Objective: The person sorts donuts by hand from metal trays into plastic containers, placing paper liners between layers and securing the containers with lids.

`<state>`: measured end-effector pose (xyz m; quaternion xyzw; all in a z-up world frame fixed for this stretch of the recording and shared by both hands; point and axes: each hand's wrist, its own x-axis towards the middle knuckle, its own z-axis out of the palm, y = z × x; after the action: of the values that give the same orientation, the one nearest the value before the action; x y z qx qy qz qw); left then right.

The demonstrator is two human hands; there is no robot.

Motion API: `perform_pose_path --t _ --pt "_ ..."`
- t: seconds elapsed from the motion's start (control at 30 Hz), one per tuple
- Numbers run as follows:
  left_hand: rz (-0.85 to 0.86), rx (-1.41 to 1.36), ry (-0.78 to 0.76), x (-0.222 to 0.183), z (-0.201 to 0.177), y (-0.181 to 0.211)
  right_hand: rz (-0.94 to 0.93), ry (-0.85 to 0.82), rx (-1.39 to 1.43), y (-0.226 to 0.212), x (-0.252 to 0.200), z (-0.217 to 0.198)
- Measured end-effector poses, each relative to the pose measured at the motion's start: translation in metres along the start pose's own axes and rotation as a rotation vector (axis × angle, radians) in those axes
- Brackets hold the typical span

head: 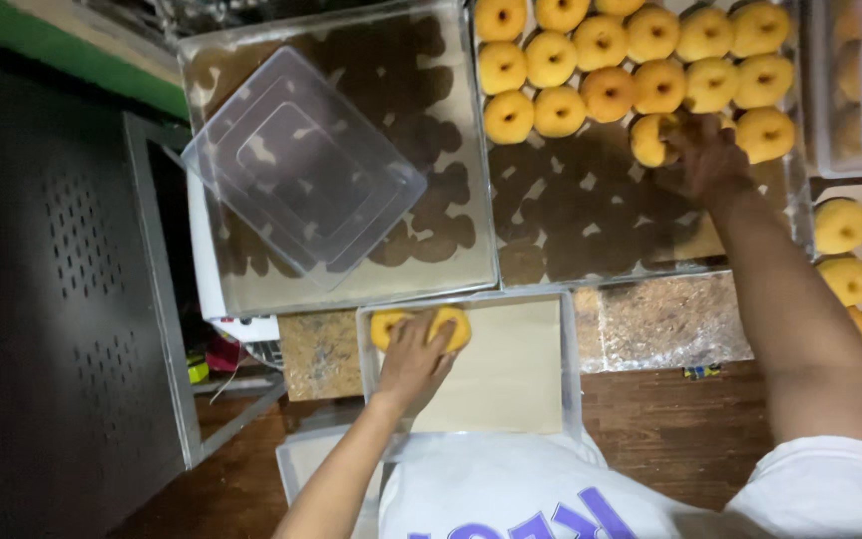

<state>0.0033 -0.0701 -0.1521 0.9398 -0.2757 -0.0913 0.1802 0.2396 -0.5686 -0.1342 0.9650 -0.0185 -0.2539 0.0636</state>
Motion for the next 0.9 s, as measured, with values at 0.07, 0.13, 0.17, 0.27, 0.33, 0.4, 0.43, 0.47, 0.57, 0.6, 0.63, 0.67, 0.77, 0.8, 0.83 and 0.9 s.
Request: perform_pose_path --t 0.07,0.13,0.17,0.27,0.33,0.4,0.43,0.47,0.57,0.6,0.63,0.67,0.77,0.8,0.83,0.9 --pt "-0.008 0.033 -0.022 -0.001 0.001 -0.001 -0.056 0.041 0.102 0.0 -0.002 -0.006" --pt "-0.007 0.07 -0.037 0.003 -0.008 0.001 -0.103 0.091 0.206 0.0 0.0 -0.011" --pt "-0.056 0.085 -0.027 0.005 -0.016 0.006 -0.072 0.046 0.205 0.0 0.001 -0.012" --pt "-0.161 0.036 0.021 0.001 -0.016 0.015 -0.187 0.123 0.331 0.003 -0.011 -0.006" --pt "-0.21 -0.026 0.066 -0.001 -0.008 0.015 -0.326 0.258 0.455 -0.014 -0.044 -0.018" --pt "-0.127 -0.177 0.389 0.001 -0.003 0.012 -0.105 0.055 0.693 -0.049 -0.097 -0.048" --pt "-0.123 -0.181 0.387 0.025 -0.013 0.009 -0.098 0.054 0.692 -0.076 -0.129 -0.075" --pt "-0.14 -0.28 0.361 0.048 -0.023 0.006 -0.019 -0.064 0.734 -0.105 -0.163 -0.102" --pt "-0.046 -0.38 0.309 0.133 -0.056 -0.003 -0.133 -0.054 0.754 -0.174 -0.229 -0.042" --pt "0.08 -0.373 0.298 0.17 -0.066 -0.007 -0.327 0.099 0.727 -0.192 -0.243 0.002" --pt "0.087 -0.377 0.294 0.209 -0.065 -0.005 -0.318 0.1 0.729 -0.207 -0.257 0.026" --pt "0.177 -0.405 0.271 0.248 -0.063 -0.002 -0.416 0.078 0.611 -0.221 -0.27 0.051" --pt "0.105 -0.202 0.025 0.323 -0.071 0.014 -0.457 0.068 0.415 -0.258 -0.296 0.1" --pt "-0.056 0.037 -0.183 0.342 -0.077 0.021 -0.409 0.084 0.331 -0.267 -0.301 0.111" --pt "-0.047 0.037 -0.18 0.354 -0.072 0.027 -0.401 0.089 0.33 -0.268 -0.297 0.115" --pt "-0.196 0.225 -0.393 0.374 -0.061 0.037 -0.312 0.303 0.35 -0.272 -0.288 0.122"
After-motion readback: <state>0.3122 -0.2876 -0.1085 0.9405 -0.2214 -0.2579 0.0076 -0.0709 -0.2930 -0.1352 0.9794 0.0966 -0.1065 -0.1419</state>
